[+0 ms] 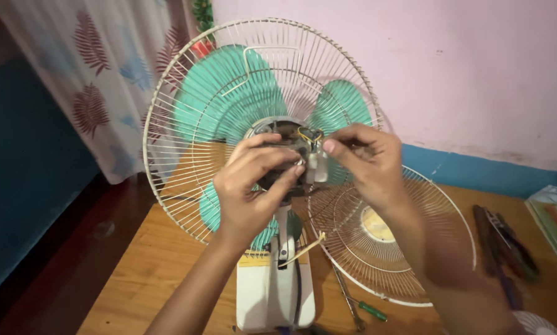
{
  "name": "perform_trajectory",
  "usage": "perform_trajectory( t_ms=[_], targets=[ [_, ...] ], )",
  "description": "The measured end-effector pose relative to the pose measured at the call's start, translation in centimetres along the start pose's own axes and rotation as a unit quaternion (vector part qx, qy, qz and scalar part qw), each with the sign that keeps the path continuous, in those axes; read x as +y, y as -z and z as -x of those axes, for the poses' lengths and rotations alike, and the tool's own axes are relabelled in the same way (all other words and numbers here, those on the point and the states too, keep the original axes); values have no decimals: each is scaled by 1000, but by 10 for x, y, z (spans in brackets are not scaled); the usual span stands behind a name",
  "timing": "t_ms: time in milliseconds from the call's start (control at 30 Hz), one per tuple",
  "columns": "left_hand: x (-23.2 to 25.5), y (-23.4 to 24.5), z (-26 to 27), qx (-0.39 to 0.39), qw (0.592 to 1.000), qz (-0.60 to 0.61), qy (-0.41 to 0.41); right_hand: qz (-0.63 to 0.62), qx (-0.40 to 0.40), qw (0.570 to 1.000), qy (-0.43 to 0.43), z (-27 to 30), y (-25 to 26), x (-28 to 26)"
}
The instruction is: The person uses a screwdriver to remove the rear fan cap and then detaches the motor housing from the fan assembly. The person handles the fan cap, motor housing, and internal wiring while working at a wooden table.
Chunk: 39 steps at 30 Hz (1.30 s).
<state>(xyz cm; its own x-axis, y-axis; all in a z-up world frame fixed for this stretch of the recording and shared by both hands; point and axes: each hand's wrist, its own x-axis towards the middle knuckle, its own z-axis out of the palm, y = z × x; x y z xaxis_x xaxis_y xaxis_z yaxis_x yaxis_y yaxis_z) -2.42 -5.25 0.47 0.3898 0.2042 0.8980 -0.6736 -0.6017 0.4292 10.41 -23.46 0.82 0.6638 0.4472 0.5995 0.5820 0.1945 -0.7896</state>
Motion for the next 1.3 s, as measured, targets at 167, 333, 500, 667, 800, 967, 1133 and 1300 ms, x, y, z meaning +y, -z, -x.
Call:
perform_trajectory(
  t_ms=[167, 333, 500, 667, 800, 967, 1133, 1300],
  targets=[
    [6, 1, -1, -8, 999, -42, -26, 19, -15, 999, 27, 6, 2, 1],
    [11, 1, 1, -7, 993, -111, -42, 24, -18, 999, 43, 15, 4, -7],
    [13, 3, 2, -16, 987, -152, -53, 75, -28, 995, 56, 23, 9, -7],
    [16, 8, -2, -26, 974, -203, -96, 63, -19, 997, 35, 27, 22, -5],
    [19, 12, -3, -39, 968, -227, -99, 64, -16, 998, 22, 30, 30, -1],
    [20, 7, -6, -47, 968, -221, -112, 52, -20, 998, 23, 34, 30, 7],
    [20, 8, -10, -66, 952, -253, -160, 72, -29, 996, 50, 37, 36, 16],
    [16, 9, -16, -98, 915, -311, -239, 73, -14, 995, 60, 44, 48, 20]
  ],
)
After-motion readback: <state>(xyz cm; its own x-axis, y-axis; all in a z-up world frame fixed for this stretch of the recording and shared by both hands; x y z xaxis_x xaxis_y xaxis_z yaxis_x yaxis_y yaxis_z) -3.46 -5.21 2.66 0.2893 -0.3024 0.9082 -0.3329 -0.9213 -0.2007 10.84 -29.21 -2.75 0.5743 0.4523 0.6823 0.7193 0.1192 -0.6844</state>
